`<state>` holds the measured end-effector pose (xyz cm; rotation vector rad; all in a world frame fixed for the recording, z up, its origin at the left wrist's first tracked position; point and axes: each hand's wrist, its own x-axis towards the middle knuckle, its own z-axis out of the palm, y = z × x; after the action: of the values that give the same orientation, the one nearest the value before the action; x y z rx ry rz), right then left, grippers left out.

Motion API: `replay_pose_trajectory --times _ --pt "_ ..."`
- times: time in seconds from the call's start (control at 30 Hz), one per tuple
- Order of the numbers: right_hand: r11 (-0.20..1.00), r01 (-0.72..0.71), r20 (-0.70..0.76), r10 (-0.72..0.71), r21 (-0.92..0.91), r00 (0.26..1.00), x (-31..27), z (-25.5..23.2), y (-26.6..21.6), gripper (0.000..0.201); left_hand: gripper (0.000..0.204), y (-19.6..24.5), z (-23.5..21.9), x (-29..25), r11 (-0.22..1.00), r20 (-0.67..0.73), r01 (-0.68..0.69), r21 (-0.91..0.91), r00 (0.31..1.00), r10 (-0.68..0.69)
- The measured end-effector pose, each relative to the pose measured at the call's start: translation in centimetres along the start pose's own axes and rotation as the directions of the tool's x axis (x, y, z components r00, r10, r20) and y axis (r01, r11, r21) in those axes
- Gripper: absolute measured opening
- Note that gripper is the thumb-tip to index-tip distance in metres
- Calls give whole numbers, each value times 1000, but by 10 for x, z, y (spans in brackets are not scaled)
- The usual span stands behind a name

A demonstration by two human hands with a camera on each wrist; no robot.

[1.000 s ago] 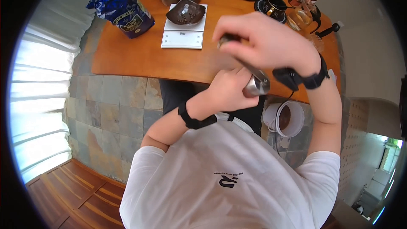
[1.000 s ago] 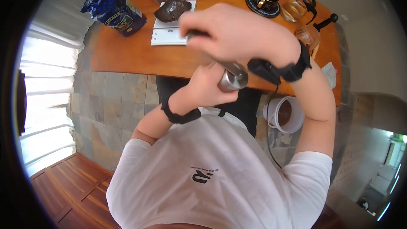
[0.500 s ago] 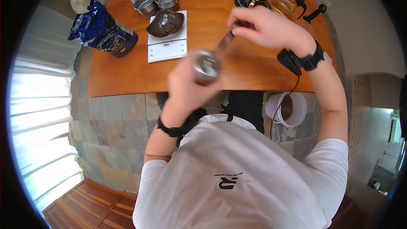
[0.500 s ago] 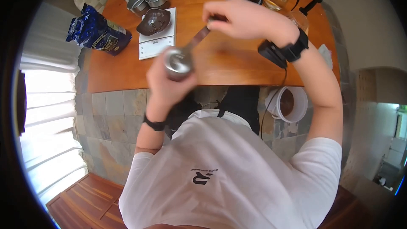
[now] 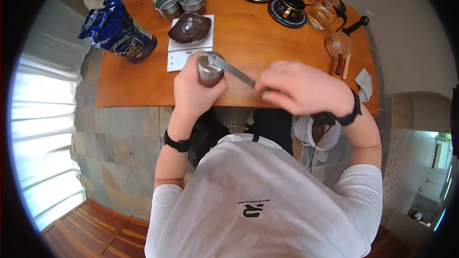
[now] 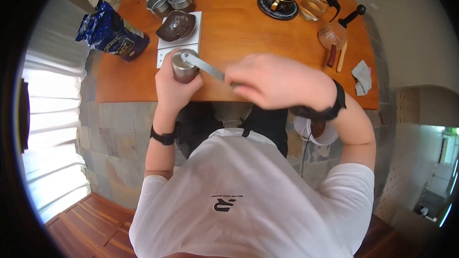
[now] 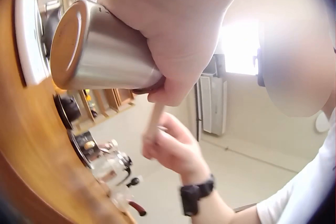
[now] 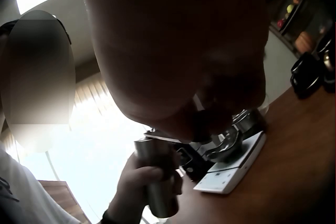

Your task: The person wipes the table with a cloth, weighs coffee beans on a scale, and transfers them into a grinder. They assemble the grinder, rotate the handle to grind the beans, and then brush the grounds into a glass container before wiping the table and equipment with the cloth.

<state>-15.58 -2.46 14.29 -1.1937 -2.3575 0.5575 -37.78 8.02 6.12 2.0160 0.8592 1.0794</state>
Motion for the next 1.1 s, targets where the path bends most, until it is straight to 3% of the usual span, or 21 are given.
replay_pose_trajectory --times 0.1,0.13,0.17,0.23,0.27,0.3,0.33,0.37,0.43,0.5,0.53,0.57,0.63,0.7,0.73,0.77,0.87,0.97,1.03,1.07,1.1 --pt "983 147 -17 -146 107 989 32 4 -31 13 48 21 24 -3 996 268 48 69 961 -65" --pt "978 192 -43 -189 85 981 41 1 -34 14 46 25 47 -11 974 156 -228 12 962 223" --pt "993 117 -51 -117 -16 992 51 -9 -22 15 44 25 64 -18 869 31 -494 -19 868 495" --pt "986 -159 -28 160 38 987 56 -29 -7 16 40 48 50 -28 986 392 -152 -73 905 168" --pt "997 -79 -137 81 23 987 50 -25 -13 11 40 50 42 -35 961 360 -276 -2 896 259" --pt "986 158 -277 -164 -43 947 45 -20 -27 11 41 50 36 -38 919 323 -389 72 880 347" --pt "980 198 -194 -197 -18 961 38 -21 -48 11 48 47 35 -40 857 212 -515 6 838 503" --pt "972 233 -113 -229 24 967 33 -28 -65 11 48 41 37 -47 866 213 -500 3 846 488" --pt "968 248 -54 -250 -38 967 38 -31 -60 19 52 28 41 -65 858 249 -507 -80 824 510" --pt "981 126 -270 -163 -150 949 56 -34 -22 22 55 69 14 -37 855 296 -513 -68 808 509" --pt "997 -17 -208 2 -69 978 55 -41 -15 22 57 71 7 -37 912 330 -399 -96 851 407" --pt "997 -22 -213 5 -75 977 48 -45 -18 22 60 70 1 -36 953 363 -281 -118 881 304" --pt "987 96 -283 -129 -129 950 35 -48 -28 20 63 71 -4 -41 846 207 -509 -160 820 533" --pt "996 19 -289 -45 -91 956 38 -47 -14 19 62 68 -1 -35 869 236 -482 -114 836 495" --pt "996 -88 -275 79 -21 958 40 -42 -2 18 63 62 4 -36 958 326 -282 -51 902 282" --pt "981 -191 -260 190 23 947 42 -43 5 18 63 65 1 -31 970 320 -229 -82 916 243" --pt "992 -105 -255 86 -62 963 30 -54 -3 18 60 69 -14 -30 923 200 -318 -215 911 361" --pt "991 -131 -301 116 -30 947 25 -49 18 16 62 59 -3 -18 965 147 -244 -94 955 255" --pt "953 -297 -154 286 -60 946 14 -55 11 14 55 44 -1 -11 977 -51 -183 -108 983 178" --pt "954 -298 -130 293 -17 947 6 -49 6 13 54 32 -4 -2 989 -88 -131 -71 988 124" --pt "988 -152 -132 151 0 980 0 -36 0 13 54 23 -5 8 997 -129 -75 -35 989 70"
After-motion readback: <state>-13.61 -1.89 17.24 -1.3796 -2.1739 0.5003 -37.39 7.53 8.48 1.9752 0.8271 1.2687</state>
